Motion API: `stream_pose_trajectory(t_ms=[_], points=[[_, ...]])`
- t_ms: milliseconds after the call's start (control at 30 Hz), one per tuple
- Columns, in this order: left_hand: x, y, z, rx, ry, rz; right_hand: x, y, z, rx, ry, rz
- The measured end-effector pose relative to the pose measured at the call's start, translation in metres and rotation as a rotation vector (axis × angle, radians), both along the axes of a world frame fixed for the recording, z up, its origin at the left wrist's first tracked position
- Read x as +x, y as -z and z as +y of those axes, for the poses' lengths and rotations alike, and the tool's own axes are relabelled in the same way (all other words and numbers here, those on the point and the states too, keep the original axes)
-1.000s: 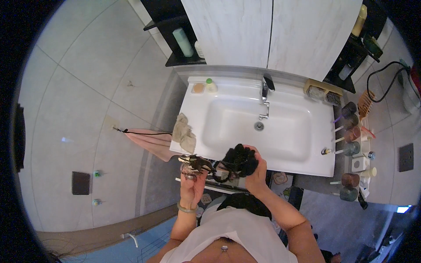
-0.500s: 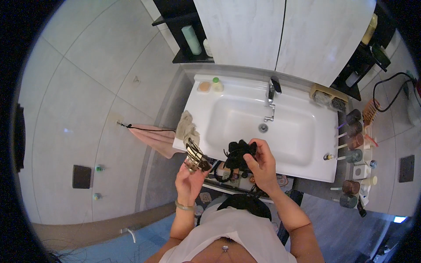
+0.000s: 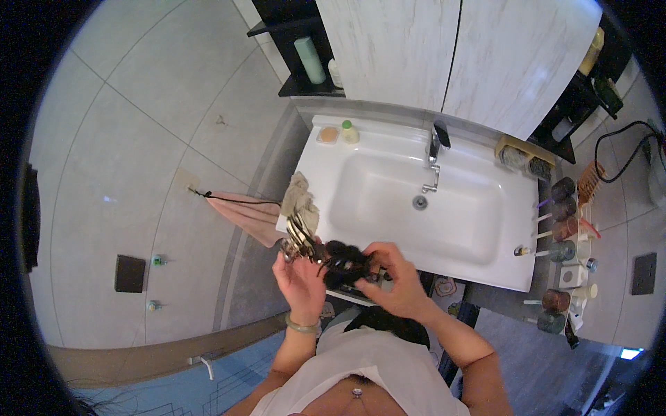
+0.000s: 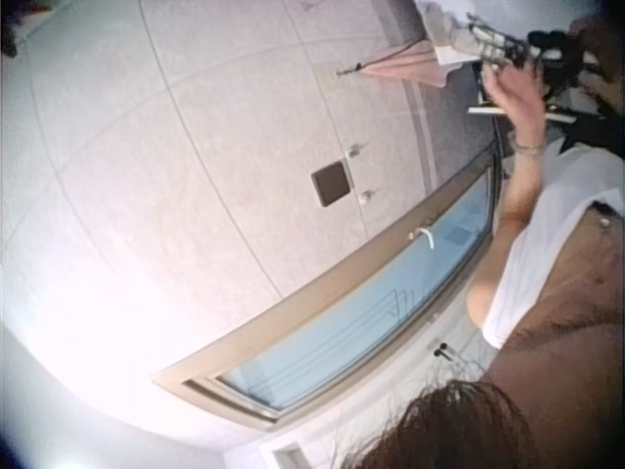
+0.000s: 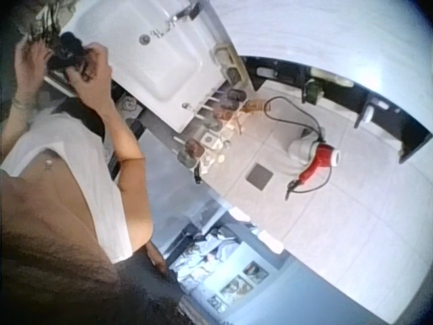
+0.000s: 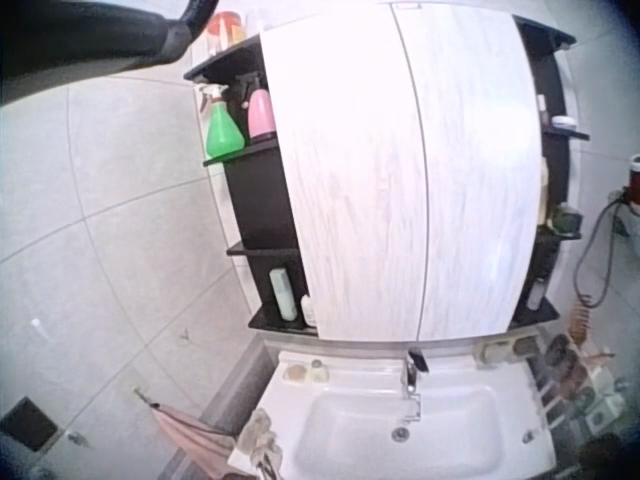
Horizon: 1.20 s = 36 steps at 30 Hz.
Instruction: The person wipes various cosmetic and grooming items with a cloth, including an electric shaver and a small black box, before organizing them within a bathroom sink drawer.
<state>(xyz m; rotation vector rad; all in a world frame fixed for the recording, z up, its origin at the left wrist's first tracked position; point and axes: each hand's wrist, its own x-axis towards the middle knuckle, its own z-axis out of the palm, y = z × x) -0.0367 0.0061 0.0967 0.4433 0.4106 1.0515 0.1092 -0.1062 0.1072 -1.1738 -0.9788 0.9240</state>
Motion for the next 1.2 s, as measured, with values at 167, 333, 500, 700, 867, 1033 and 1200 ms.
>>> stream_pose_trajectory(t_ms=[167, 333, 500, 700, 867, 1033, 1200], points=[[0.015, -0.026, -0.008, 0.008, -0.093, 0.155, -0.021, 0.005, 0.002, 0.046, 0.103, -0.560], [0.020, -0.043, -0.004, 0.094, -0.130, 0.038, -0.002, -0.010, 0.012, 0.319, 0.122, -0.951], [0.018, -0.043, -0.006, 0.067, 0.010, 0.005, 0.014, -0.023, 0.017, 0.475, 0.091, -1.058], [0.024, -0.031, -0.005, 0.184, -0.097, 0.095, 0.021, -0.026, 0.014, 0.510, 0.090, -1.014], [0.016, -0.028, 0.009, 0.465, -0.241, 0.103, 0.031, -0.026, -0.006, 0.367, 0.201, -0.789], [0.013, -0.031, 0.013, 0.512, -0.117, 0.239, 0.045, -0.038, -0.005, 0.314, 0.378, -0.650], [0.016, -0.023, 0.009, 0.544, -0.010, 0.269, 0.045, -0.054, -0.002, 0.084, 0.270, -0.345]])
